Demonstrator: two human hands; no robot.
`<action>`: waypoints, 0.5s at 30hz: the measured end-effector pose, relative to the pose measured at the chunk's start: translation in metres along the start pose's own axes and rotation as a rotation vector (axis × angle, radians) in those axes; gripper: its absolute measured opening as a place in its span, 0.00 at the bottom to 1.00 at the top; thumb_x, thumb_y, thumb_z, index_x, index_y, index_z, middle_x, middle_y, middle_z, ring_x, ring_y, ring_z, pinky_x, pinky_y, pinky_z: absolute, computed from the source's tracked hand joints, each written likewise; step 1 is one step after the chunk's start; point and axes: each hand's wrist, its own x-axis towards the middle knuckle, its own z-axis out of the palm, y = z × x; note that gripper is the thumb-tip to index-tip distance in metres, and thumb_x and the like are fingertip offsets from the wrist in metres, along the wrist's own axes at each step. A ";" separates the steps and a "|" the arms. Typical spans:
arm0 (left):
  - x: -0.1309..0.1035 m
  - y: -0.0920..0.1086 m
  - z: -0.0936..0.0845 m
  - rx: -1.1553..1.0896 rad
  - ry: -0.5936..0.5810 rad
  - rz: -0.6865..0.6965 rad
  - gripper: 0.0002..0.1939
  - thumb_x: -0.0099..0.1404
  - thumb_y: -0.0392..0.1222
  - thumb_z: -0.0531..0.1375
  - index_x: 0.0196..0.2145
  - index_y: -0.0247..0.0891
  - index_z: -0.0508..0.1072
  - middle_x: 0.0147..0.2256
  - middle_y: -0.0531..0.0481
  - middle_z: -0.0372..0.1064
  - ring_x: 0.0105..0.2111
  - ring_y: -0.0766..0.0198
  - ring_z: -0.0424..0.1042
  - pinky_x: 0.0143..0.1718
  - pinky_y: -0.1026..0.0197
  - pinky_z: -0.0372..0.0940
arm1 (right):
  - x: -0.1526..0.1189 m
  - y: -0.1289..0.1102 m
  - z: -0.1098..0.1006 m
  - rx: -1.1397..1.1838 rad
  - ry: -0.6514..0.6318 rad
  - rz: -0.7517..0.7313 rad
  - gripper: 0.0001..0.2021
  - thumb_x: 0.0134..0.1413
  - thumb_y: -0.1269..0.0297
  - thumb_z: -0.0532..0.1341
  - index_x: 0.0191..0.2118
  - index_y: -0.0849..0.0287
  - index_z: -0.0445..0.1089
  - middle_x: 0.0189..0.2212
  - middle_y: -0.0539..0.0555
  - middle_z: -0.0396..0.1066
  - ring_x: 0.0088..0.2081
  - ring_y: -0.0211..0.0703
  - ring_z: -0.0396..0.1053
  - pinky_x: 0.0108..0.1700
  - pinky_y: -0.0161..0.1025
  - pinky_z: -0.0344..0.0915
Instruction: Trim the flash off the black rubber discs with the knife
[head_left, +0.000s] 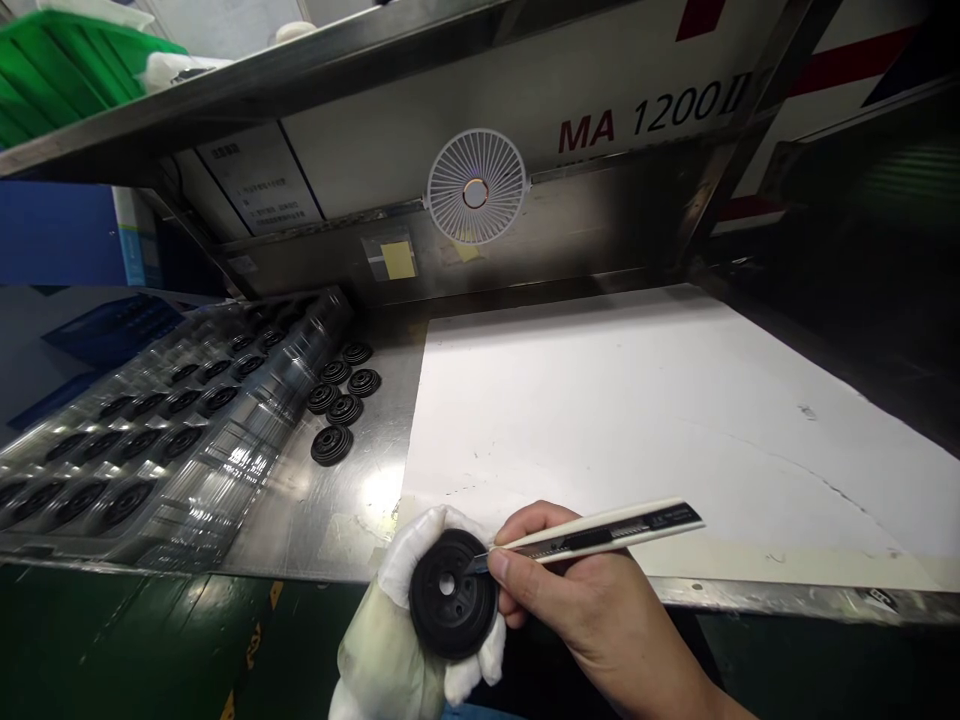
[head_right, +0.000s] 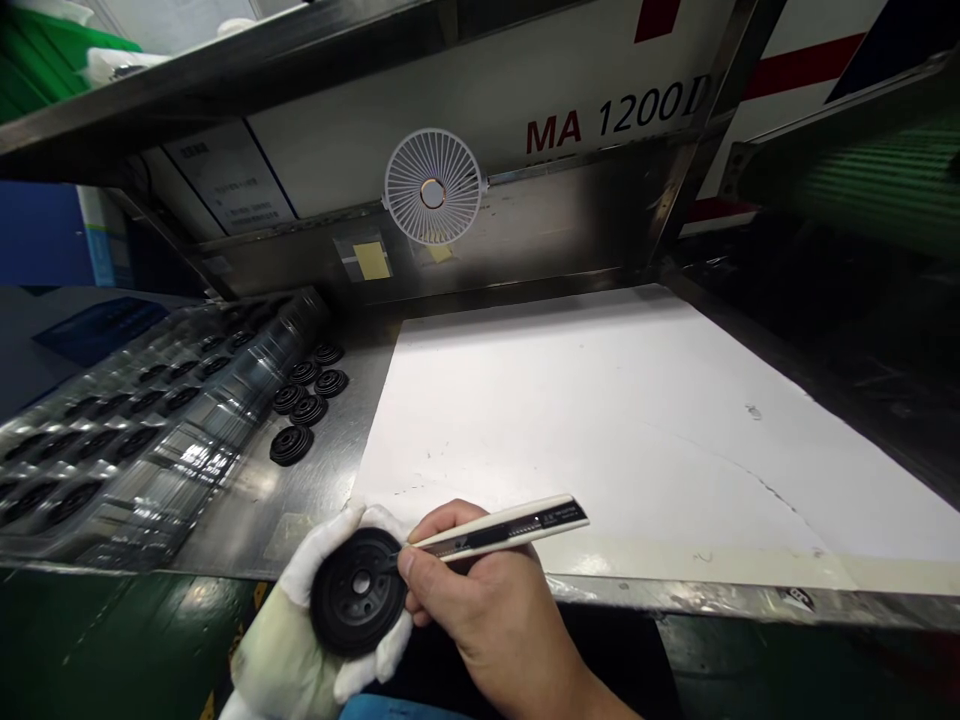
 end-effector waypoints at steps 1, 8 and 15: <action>0.000 -0.001 -0.002 -0.003 0.003 -0.010 0.29 0.65 0.58 0.45 0.26 0.28 0.70 0.19 0.41 0.67 0.11 0.67 0.63 0.06 0.71 0.36 | 0.000 0.000 0.000 0.018 -0.005 0.009 0.09 0.54 0.60 0.62 0.33 0.60 0.67 0.21 0.47 0.70 0.24 0.35 0.67 0.29 0.31 0.65; 0.001 0.001 -0.003 -0.008 -0.009 -0.030 0.30 0.65 0.58 0.44 0.27 0.27 0.71 0.21 0.40 0.68 0.13 0.65 0.66 0.07 0.71 0.40 | -0.001 0.002 0.003 0.091 0.031 0.007 0.09 0.52 0.60 0.63 0.32 0.61 0.67 0.20 0.47 0.69 0.23 0.35 0.66 0.28 0.32 0.65; -0.002 0.001 -0.002 0.130 0.144 0.010 0.27 0.64 0.59 0.46 0.28 0.31 0.70 0.18 0.43 0.66 0.11 0.66 0.62 0.07 0.71 0.39 | 0.004 0.007 0.004 0.084 0.011 0.010 0.08 0.51 0.61 0.63 0.32 0.61 0.67 0.20 0.48 0.70 0.23 0.36 0.66 0.28 0.32 0.64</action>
